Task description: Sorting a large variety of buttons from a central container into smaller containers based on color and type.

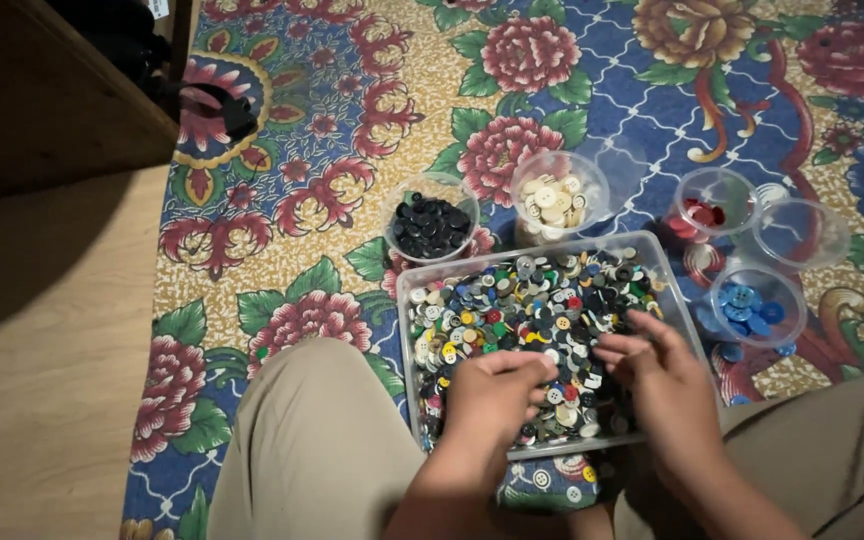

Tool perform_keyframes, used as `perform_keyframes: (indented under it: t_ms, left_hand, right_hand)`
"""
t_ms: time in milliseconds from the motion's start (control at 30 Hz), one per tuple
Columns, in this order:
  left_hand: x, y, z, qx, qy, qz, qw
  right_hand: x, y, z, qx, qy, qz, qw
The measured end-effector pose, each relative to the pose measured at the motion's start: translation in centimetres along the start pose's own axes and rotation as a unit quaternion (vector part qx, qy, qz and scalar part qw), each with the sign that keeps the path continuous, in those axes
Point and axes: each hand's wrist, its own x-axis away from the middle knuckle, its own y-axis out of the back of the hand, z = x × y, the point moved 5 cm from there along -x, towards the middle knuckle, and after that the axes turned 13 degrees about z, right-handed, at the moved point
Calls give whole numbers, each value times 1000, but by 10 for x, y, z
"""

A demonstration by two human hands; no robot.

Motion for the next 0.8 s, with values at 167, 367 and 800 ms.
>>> perform_keyframes:
  t_ms: [167,367,800]
  left_hand:
    - [-27,-16,-30,38,-92,14,995]
    - [-37,-58,-105,18,-199,21,980]
    - [-21,10,-5,-214,-229,-130,941]
  right_hand:
    - [-2,-9,-17,-49,-10,11,999]
    - [-7,-2,-17,3,38,16,999]
    - [-57,-9,-66,438,110,-31,892]
